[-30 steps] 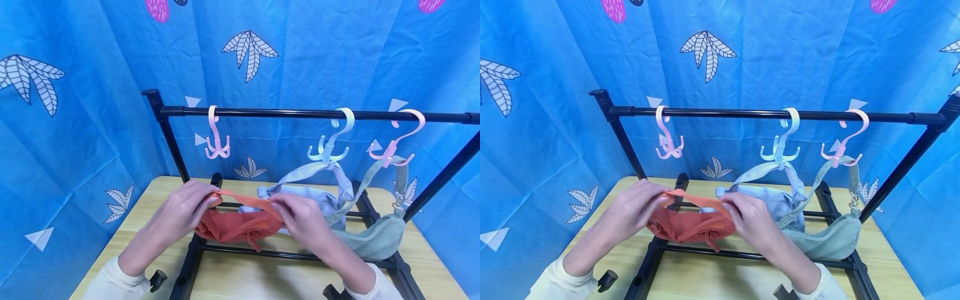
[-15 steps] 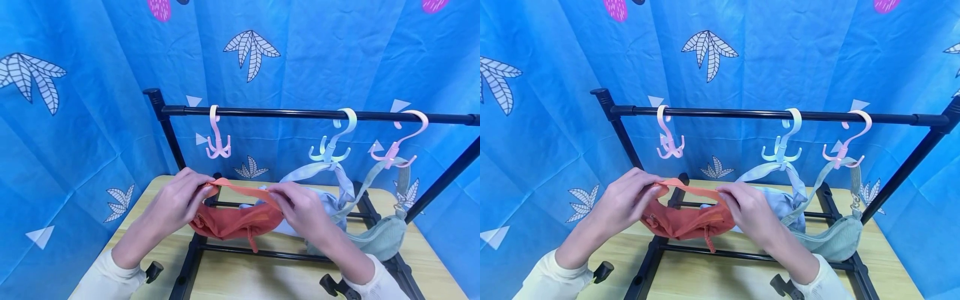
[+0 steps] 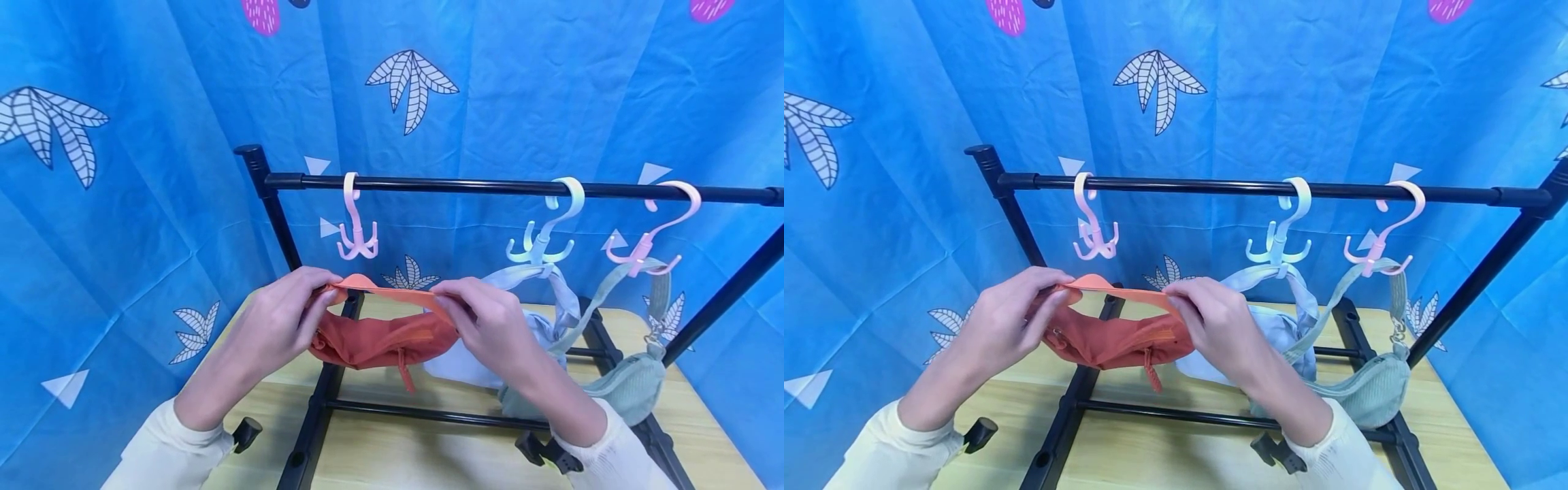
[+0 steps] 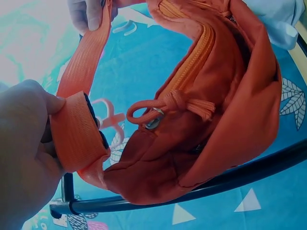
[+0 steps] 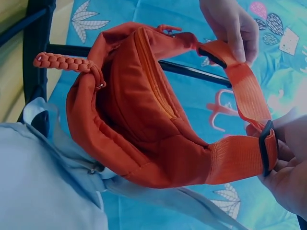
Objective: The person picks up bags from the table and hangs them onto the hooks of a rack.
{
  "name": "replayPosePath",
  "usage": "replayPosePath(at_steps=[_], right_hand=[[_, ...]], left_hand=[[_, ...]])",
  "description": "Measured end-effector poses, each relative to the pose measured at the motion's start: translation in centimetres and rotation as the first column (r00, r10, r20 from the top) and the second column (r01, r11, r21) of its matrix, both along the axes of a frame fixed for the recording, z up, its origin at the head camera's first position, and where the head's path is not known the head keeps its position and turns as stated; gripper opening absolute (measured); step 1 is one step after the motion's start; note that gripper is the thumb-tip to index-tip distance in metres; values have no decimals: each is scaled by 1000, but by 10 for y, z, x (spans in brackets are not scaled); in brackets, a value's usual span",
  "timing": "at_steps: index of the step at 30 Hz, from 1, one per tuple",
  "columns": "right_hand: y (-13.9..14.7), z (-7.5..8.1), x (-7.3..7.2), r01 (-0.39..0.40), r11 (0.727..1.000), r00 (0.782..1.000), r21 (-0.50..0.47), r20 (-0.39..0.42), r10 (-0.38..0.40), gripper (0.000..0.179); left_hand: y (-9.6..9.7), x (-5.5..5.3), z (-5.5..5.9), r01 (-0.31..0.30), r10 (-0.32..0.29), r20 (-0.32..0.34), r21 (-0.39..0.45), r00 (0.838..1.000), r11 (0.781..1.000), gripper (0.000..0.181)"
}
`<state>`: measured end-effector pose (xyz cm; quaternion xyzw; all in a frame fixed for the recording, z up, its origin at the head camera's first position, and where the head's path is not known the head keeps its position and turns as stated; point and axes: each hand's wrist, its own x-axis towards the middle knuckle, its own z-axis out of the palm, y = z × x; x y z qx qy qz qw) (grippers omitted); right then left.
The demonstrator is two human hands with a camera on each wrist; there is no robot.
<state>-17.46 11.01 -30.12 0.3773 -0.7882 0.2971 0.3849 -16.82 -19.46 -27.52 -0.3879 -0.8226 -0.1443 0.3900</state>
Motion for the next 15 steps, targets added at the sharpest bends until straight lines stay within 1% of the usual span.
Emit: replayPosePath(at_steps=[8,12,15], right_hand=[[-3,12,-7,-4,1000,999,-1,-45,4,29],[-5,17,-11,-20,1000,995,1,-95,20,29],[-6,20,-14,-25,1000,991,-4,-131,25,28]], left_hand=[[-4,-3,11,2,-2,19,-17,1000,1000,28],[-6,-5,19,-8,8,-7,-36,1000,999,28],[-7,-7,25,-5,4,-28,-48,1000,999,29]])
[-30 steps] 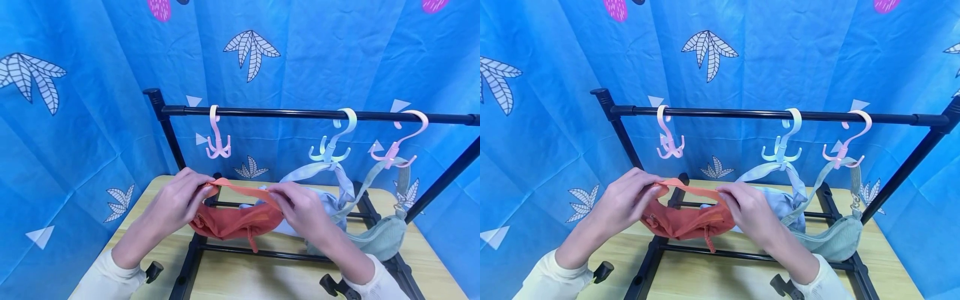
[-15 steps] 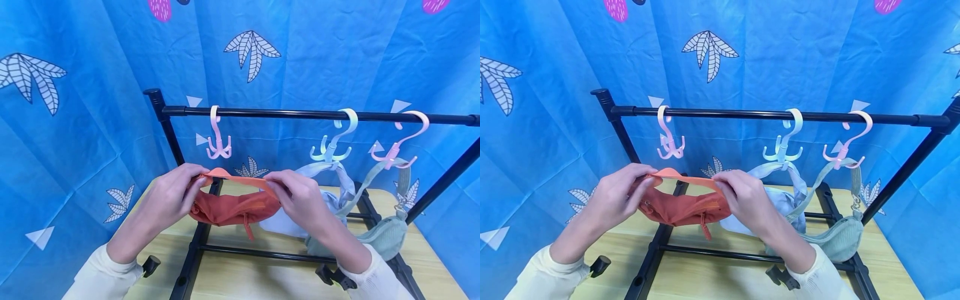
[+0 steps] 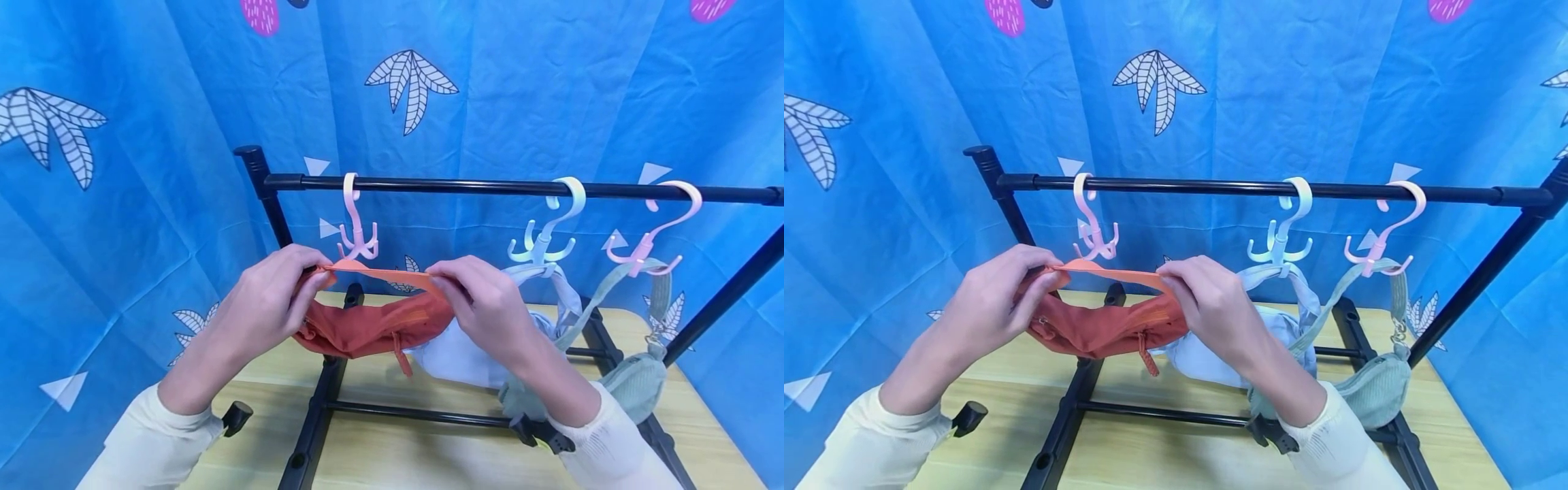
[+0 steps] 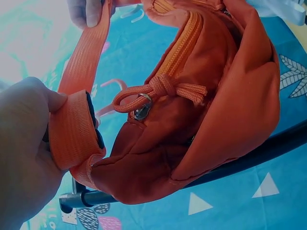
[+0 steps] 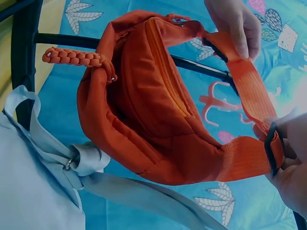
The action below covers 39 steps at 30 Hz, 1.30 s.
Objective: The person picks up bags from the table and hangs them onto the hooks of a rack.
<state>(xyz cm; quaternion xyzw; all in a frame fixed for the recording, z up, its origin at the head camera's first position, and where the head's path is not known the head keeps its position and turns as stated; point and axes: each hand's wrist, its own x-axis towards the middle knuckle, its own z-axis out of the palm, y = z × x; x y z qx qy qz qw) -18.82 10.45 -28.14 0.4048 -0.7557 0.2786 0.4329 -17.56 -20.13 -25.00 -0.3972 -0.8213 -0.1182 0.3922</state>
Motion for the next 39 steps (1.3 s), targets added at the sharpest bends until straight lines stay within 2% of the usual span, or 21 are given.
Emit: replayPosePath(at_steps=[7,14,23,31,39], right_hand=[[-1,8,-4,14,1000,1000,-1,-16,-14,26],[-4,15,-11,19,1000,999,2,-51,-19,23],[-6,25,-15,68,997,996,38,-60,-65,23],[-10,32,-24,45,998,994,38,-99,-41,21],[-13,35,-30,57,997,992,59,-112,-50,19]], left_hand=[[-2,-3,8,-11,11,15,-6,1000,1000,27],[-4,-6,13,-24,24,-2,-3,1000,1000,27],[-6,-10,19,-50,50,-26,3,998,999,26],[-12,-14,25,-53,53,-37,1,998,999,23],[-16,-19,27,-49,49,-35,0,998,999,20]])
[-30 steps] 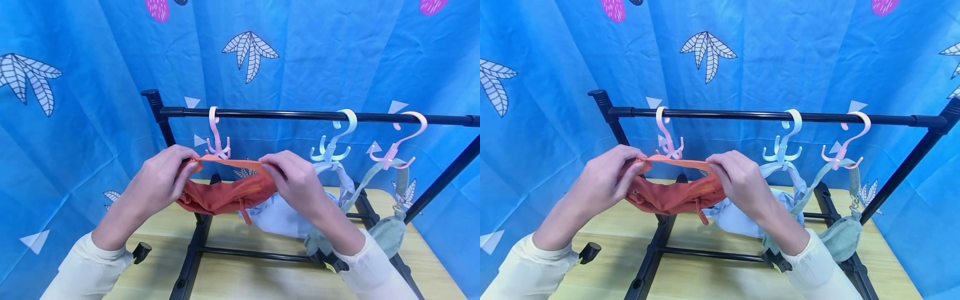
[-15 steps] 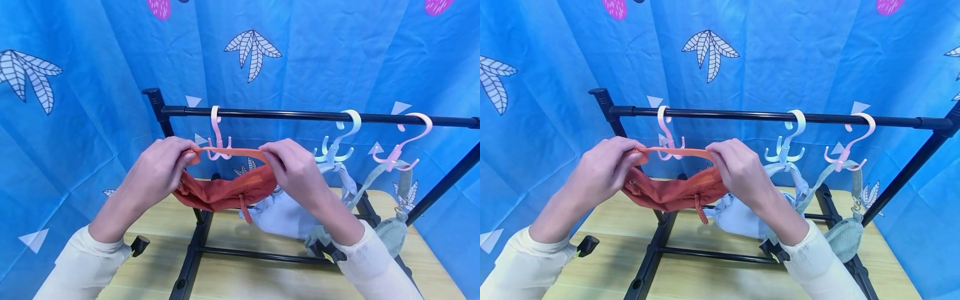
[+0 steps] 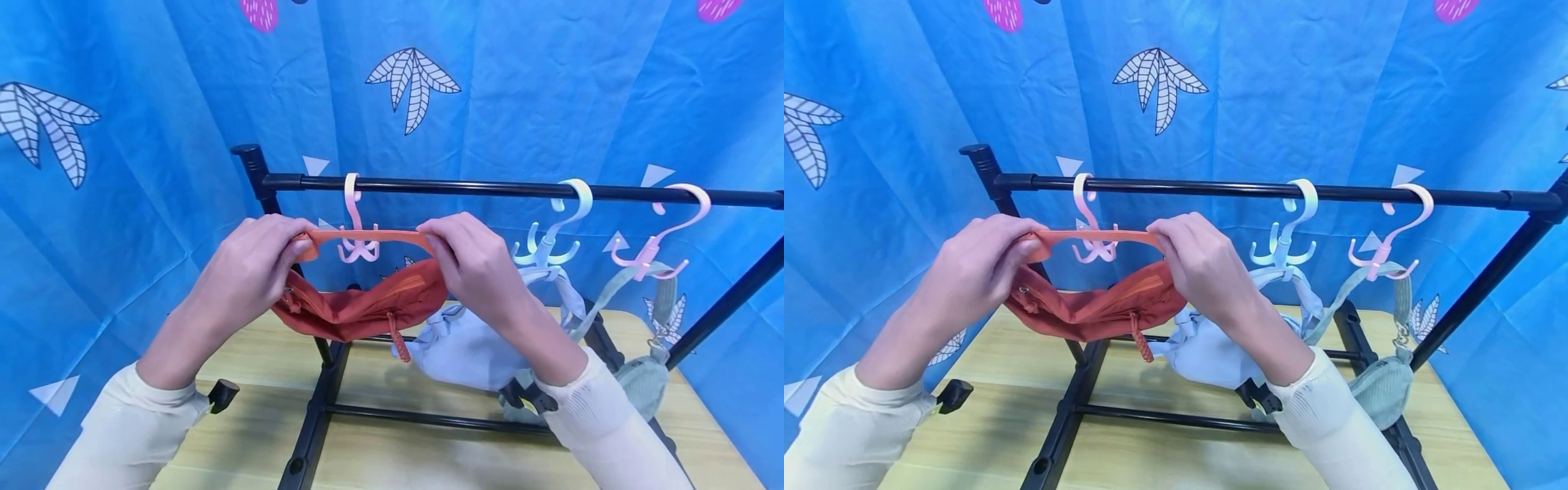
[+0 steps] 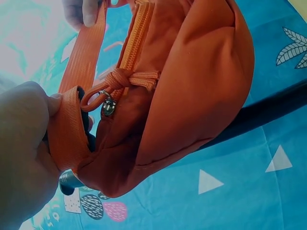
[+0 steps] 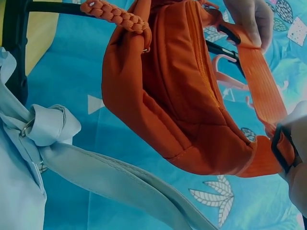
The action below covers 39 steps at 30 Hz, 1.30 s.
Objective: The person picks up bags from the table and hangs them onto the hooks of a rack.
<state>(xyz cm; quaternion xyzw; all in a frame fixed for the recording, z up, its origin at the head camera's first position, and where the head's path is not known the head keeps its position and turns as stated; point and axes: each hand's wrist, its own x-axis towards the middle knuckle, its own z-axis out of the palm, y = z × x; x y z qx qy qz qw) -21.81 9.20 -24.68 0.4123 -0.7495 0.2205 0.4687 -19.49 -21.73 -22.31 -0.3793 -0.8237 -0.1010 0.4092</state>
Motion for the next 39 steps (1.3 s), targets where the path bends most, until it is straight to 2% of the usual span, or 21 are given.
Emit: replayPosePath(at_steps=[9,17,27,39], right_hand=[[-2,2,-7,10,1000,1000,18,22,-10,19],[-4,2,-12,8,1000,999,30,43,-10,20],[-4,2,-16,7,999,996,41,91,-11,21],[-8,-4,-19,-10,1000,983,11,182,8,21]], left_hand=[[-3,-5,2,25,-25,-19,-3,999,1000,22],[-6,-8,2,32,-32,-9,6,999,999,26],[-8,-12,0,23,-24,32,15,999,1000,26],[-6,-12,-6,-28,23,120,42,993,999,21]])
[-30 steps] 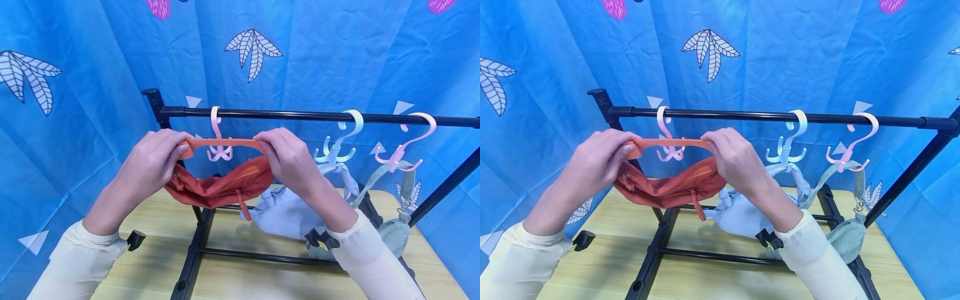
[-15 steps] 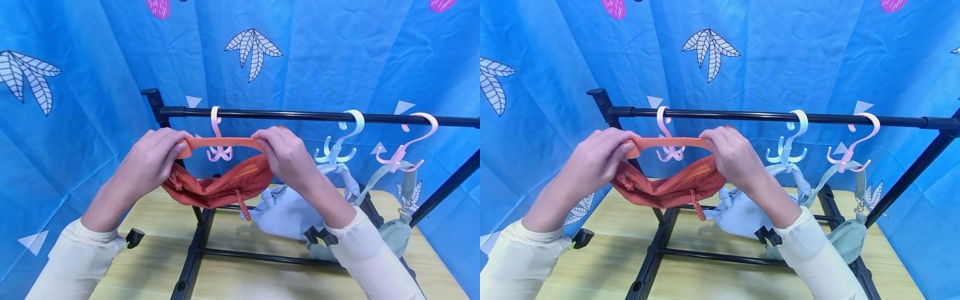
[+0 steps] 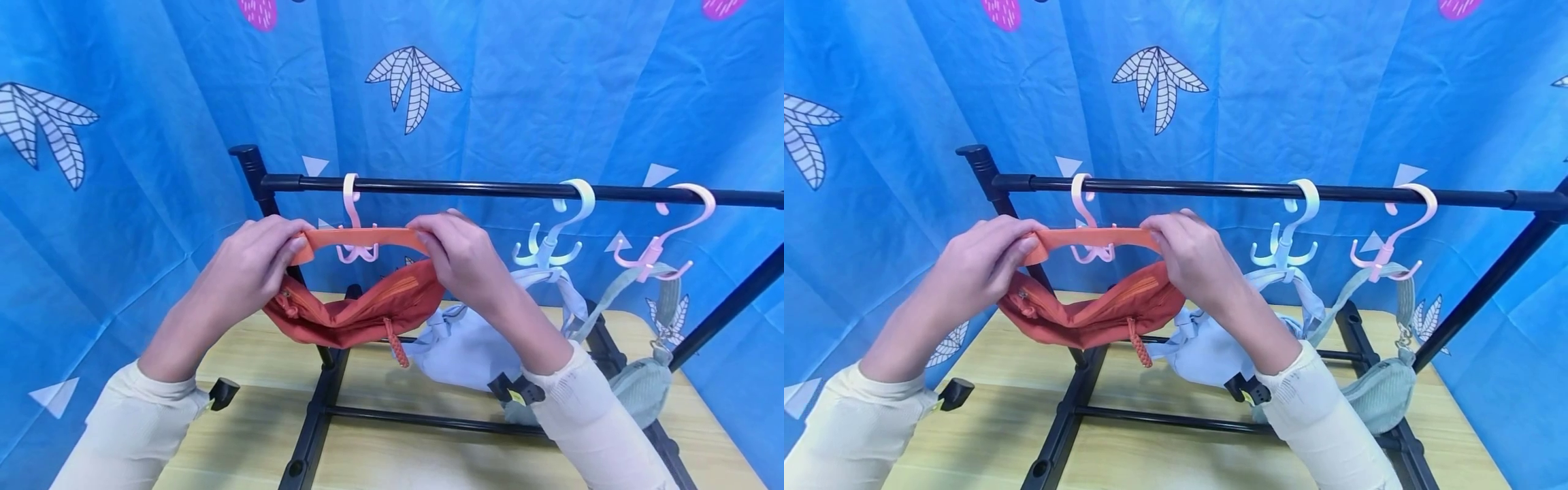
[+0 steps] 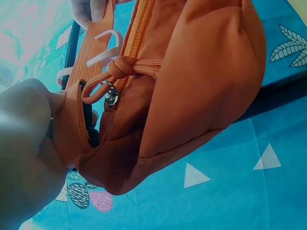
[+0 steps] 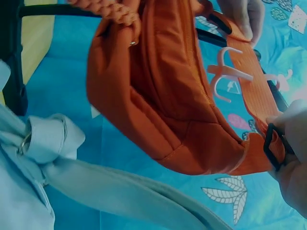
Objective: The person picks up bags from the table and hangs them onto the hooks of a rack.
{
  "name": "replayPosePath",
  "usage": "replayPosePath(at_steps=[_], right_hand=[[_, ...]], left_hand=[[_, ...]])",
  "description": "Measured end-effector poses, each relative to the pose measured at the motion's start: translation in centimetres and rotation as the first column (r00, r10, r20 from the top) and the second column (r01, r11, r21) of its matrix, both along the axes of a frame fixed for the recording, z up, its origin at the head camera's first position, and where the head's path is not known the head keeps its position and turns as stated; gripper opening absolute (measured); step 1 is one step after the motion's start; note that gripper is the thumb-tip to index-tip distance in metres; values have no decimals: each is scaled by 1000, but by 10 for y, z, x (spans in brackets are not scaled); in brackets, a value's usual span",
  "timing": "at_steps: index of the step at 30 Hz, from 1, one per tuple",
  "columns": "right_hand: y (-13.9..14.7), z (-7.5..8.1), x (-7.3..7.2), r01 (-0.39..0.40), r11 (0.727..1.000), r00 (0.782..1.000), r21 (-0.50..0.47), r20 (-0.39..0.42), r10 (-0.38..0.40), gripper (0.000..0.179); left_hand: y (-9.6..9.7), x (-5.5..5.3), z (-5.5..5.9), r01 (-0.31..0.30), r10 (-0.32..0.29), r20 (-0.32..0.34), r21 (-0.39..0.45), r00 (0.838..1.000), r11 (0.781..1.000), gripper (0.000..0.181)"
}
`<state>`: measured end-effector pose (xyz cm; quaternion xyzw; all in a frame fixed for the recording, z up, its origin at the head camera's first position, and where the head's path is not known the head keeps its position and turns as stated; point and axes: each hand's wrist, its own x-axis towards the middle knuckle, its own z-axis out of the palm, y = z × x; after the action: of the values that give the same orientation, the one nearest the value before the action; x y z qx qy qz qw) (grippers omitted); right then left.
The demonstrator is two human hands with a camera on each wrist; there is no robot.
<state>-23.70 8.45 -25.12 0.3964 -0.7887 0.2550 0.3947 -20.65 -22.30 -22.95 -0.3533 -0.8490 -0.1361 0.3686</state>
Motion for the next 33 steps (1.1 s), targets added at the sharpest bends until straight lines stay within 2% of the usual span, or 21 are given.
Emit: replayPosePath(at_steps=[16,27,33], right_hand=[[-1,-10,0,-13,999,997,-30,80,16,21],[-3,-18,1,-19,998,986,-55,162,28,21],[-3,-25,1,-38,996,983,-78,176,52,21]], left_hand=[[1,1,-11,-35,34,54,31,998,999,24],[2,0,-19,-54,49,101,53,994,997,23],[3,0,-25,-87,68,187,95,980,992,25]])
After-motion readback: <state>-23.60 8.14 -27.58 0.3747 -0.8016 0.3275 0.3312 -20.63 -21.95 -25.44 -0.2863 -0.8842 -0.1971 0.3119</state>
